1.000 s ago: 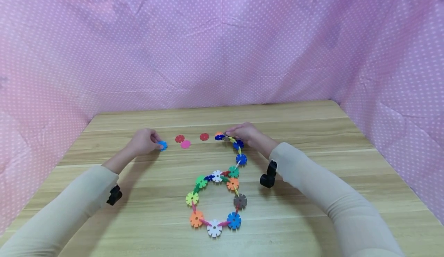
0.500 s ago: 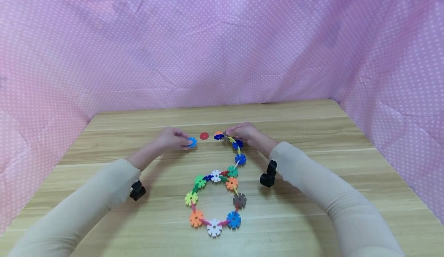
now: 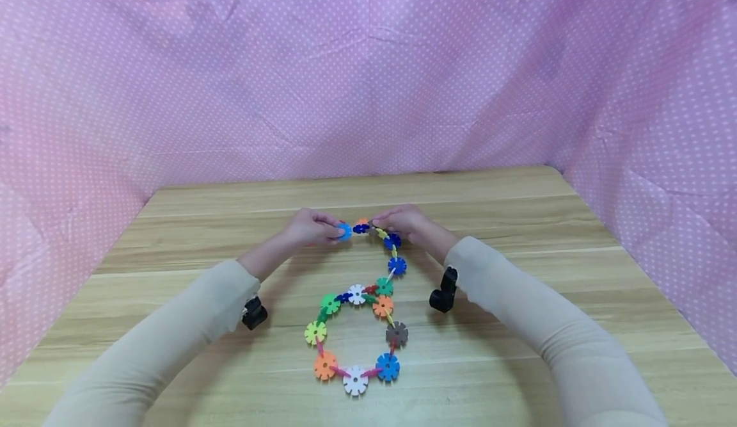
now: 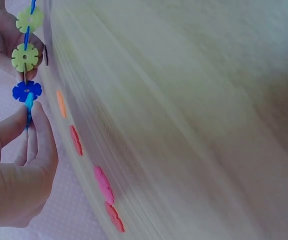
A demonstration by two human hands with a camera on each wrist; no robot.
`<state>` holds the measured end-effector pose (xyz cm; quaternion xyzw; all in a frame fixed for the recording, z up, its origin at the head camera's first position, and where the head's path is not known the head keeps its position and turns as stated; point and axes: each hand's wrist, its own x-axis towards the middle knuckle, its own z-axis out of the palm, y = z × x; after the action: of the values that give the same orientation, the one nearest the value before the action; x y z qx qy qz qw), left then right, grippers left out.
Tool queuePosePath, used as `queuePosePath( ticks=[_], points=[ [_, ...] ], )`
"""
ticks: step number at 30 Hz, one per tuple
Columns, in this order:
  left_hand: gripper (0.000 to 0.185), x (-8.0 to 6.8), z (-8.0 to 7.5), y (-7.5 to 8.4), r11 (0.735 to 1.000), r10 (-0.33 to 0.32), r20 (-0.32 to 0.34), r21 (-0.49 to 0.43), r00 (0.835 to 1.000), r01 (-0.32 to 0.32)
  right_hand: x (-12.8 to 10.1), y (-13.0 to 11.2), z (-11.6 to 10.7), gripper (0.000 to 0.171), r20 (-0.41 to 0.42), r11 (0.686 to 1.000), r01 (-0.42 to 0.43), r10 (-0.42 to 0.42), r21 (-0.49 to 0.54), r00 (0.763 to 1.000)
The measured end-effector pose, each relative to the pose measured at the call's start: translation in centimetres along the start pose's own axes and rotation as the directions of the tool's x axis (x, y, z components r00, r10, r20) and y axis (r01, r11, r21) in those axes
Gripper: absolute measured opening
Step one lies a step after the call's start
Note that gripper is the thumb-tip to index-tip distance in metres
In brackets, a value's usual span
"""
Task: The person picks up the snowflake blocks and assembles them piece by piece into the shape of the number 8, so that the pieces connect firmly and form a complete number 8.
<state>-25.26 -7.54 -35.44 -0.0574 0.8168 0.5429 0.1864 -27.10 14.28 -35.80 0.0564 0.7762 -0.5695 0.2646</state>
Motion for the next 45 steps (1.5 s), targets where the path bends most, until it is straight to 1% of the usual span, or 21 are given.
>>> queuePosePath(
  ticks=[5, 9, 14, 22, 27, 33, 37, 40, 45],
  points=[
    [0.022, 0.0, 0.3, 0.1, 1.0, -0.013, 0.002, -0.021, 1.0, 0.013, -0.1, 0.0, -0.1, 0.036, -0.001, 1.0, -0.006, 0.006, -0.012, 1.0],
    [0.021, -0.1, 0.3, 0.2, 0.997, -0.031, -0.007, -0.065, 0.999, 0.031, -0.1, 0.0, 0.0, 0.037, 0.002, 1.0, -0.006, 0.006, -0.024, 1.0],
    [0.021, -0.3, 0.4, 0.5, 0.988, -0.066, 0.0, -0.139, 0.998, 0.066, -0.1, 0.0, 0.0, 0.037, -0.001, 1.0, -0.013, 0.013, -0.028, 1.0],
    [0.022, 0.1, 0.9, 0.6, 0.973, -0.11, 0.018, -0.202, 0.994, 0.111, 0.0, 0.1, 0.0, 0.036, -0.016, 0.999, -0.013, 0.013, -0.03, 1.0],
    [0.023, 0.3, 1.2, 0.7, 0.973, -0.125, 0.003, -0.196, 0.992, 0.123, 0.0, 0.1, 0.3, 0.034, -0.038, 0.998, -0.004, 0.002, -0.065, 0.999],
    [0.021, 0.6, 1.3, 0.7, 0.981, -0.126, -0.016, -0.149, 0.992, 0.123, 0.2, -0.1, 0.8, 0.032, -0.066, 0.994, -0.012, 0.005, -0.111, 0.998],
    [0.021, 1.0, 1.4, 0.9, 0.981, -0.131, -0.018, -0.146, 0.991, 0.127, 0.3, 0.0, 0.8, 0.034, -0.068, 0.996, -0.019, 0.013, -0.088, 0.998],
    [0.024, 1.2, 1.5, 1.0, 0.978, -0.131, -0.012, -0.164, 0.991, 0.127, 0.3, 0.2, 0.7, 0.035, -0.065, 0.997, -0.019, 0.014, -0.078, 0.998],
    [0.027, 1.4, 1.6, 1.2, 0.978, -0.125, -0.013, -0.168, 0.992, 0.122, 0.3, 0.4, 0.5, 0.036, -0.056, 0.997, -0.006, 0.002, -0.077, 0.998]
  ],
)
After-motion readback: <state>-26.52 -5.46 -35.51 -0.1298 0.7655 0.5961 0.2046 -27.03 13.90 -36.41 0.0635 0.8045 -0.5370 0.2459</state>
